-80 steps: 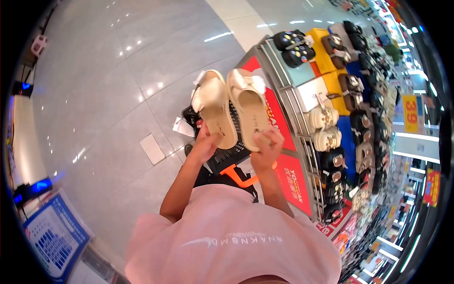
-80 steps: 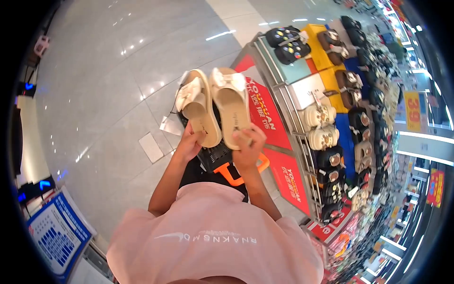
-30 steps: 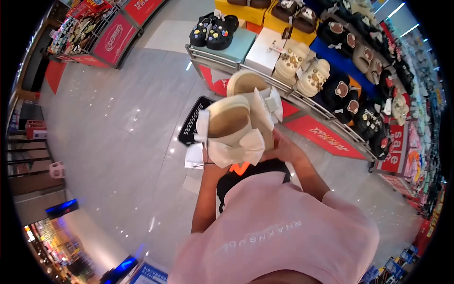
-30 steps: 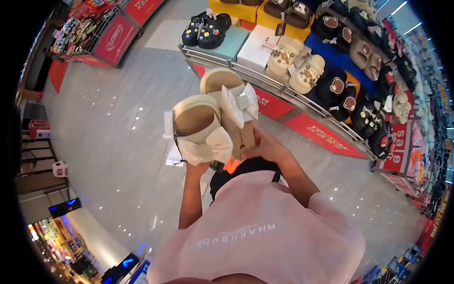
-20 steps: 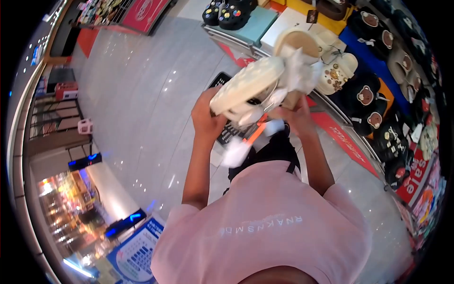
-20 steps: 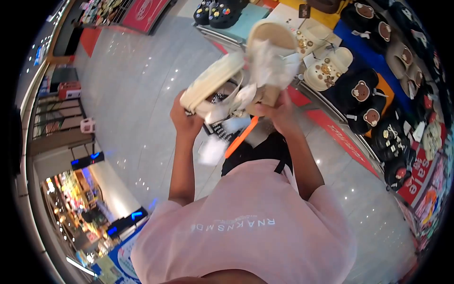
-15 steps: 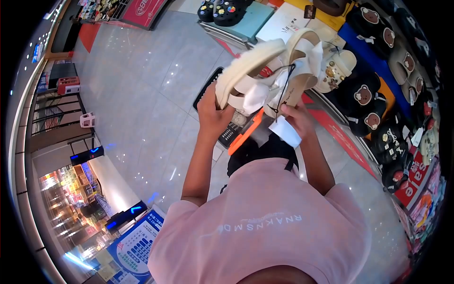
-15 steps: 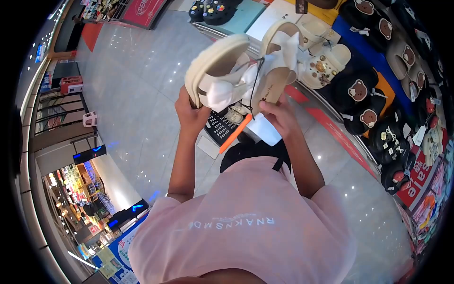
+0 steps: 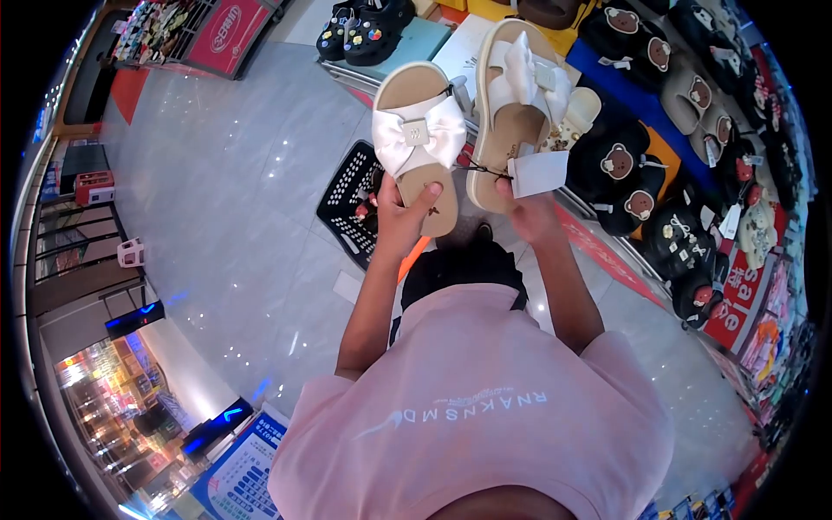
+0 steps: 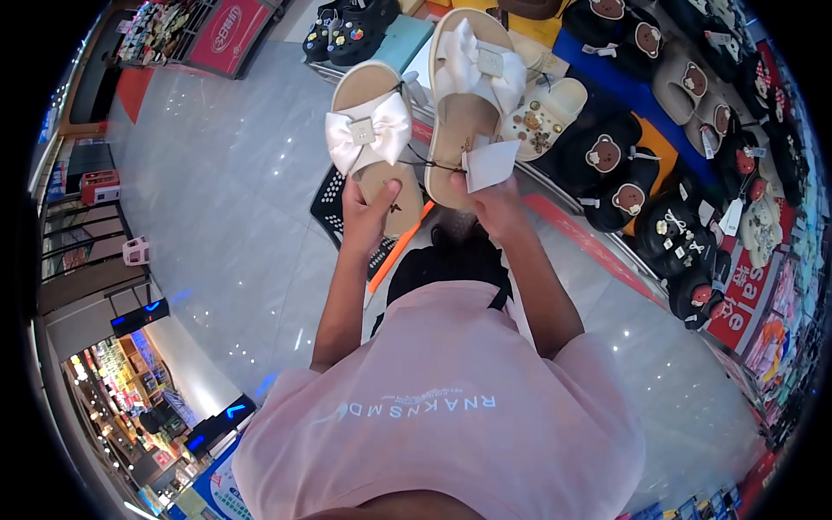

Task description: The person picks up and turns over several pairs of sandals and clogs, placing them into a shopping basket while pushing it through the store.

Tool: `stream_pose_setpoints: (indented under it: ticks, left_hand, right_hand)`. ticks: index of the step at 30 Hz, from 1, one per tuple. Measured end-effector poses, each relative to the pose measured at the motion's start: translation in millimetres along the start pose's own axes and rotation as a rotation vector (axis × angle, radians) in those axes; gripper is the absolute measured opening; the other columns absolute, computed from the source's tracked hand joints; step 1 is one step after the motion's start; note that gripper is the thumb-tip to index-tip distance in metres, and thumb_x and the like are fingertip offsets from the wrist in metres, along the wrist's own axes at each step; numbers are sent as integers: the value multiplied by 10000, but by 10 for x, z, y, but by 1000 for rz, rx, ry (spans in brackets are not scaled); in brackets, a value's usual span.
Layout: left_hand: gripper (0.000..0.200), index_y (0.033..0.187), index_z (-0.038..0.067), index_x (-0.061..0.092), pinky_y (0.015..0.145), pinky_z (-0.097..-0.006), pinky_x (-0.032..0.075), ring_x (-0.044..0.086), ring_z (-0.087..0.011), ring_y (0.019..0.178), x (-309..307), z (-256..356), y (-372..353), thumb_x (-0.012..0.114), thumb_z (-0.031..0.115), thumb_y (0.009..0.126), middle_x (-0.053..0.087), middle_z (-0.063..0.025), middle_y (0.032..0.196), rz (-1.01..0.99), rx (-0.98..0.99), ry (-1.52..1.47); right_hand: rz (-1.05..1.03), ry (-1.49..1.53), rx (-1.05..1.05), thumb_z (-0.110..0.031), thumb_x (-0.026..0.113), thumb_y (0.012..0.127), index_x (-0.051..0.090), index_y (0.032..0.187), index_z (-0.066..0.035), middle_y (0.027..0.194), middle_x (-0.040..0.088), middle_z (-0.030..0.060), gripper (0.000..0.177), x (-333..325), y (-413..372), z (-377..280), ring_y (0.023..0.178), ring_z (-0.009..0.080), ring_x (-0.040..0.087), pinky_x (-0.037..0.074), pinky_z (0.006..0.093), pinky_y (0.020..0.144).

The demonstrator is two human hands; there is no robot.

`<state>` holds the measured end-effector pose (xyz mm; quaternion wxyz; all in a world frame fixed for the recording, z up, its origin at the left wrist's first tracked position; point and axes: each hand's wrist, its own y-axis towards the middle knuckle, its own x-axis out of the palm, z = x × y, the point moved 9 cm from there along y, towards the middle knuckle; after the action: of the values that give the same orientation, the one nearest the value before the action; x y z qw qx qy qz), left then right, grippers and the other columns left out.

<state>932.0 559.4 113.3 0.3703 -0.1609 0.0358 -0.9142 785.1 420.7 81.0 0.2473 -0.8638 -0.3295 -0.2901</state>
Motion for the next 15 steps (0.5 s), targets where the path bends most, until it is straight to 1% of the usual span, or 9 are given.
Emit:
stream_pose_setpoints:
  ticks: [2,3,6,7,10,11,14,15]
  left_hand:
    - [533,1332,40,443,867,-308,525,630,-152,1031,28,-143,-29,718,94,879,627,-69,1163,3,-95,-110]
    - [473,1314,55,461,861,-313,528,631,-149,1039,55,-167,-37,689,94,901,630,-56,1161,4,-123,-172]
    - [441,1305,67,475,861,-323,529,631,-155,1049,84,-295,-43,673,101,913,631,-58,1169,-26,-223,-352]
    - [423,1307,71,479,870,-333,527,631,-163,1058,94,-300,-47,654,103,923,631,-63,1175,-32,-234,-367]
    - [427,1317,66,468,884,-332,519,625,-167,1071,136,-161,-60,640,97,927,627,-68,1183,-36,-192,-376]
    - [426,1320,64,458,893,-325,513,621,-169,1072,147,-111,-63,627,89,930,621,-73,1194,-34,-151,-382]
    - [427,1322,64,452,902,-325,509,618,-172,1070,176,-37,-46,622,88,931,617,-76,1196,-41,-77,-453]
    - [406,1301,64,460,895,-324,514,622,-173,1053,170,-76,-41,629,109,934,615,-74,1191,-14,-106,-478]
  right_hand:
    - [52,-178,-46,-1,763,771,461,1228,-95,1057,572,11,556,127,-31,-243,985,107,574,479,276,878]
    - [31,-276,-152,-16,762,757,465,1187,-79,1036,568,14,525,353,-76,-475,952,104,574,476,268,848]
    - [61,-666,-335,-20,737,745,460,1199,-57,998,575,16,533,655,-205,-771,914,103,578,489,277,803]
    - [89,-846,-406,-55,726,730,456,1215,-38,986,625,76,556,768,-266,-848,892,174,636,512,315,773]
    - [166,-1192,-515,-83,736,719,459,1235,-28,993,663,158,589,1095,-414,-921,906,286,680,528,366,776]
    - [200,-1230,-485,-94,741,712,454,1256,-25,1019,667,212,619,1126,-413,-899,940,374,674,530,407,796]
    - [264,-1290,-535,-86,741,713,449,1262,-25,1015,668,206,624,1266,-411,-907,923,379,675,530,412,796]
    - [254,-1276,-549,-84,740,714,449,1260,-26,1013,668,207,622,1294,-391,-893,921,380,675,530,413,795]
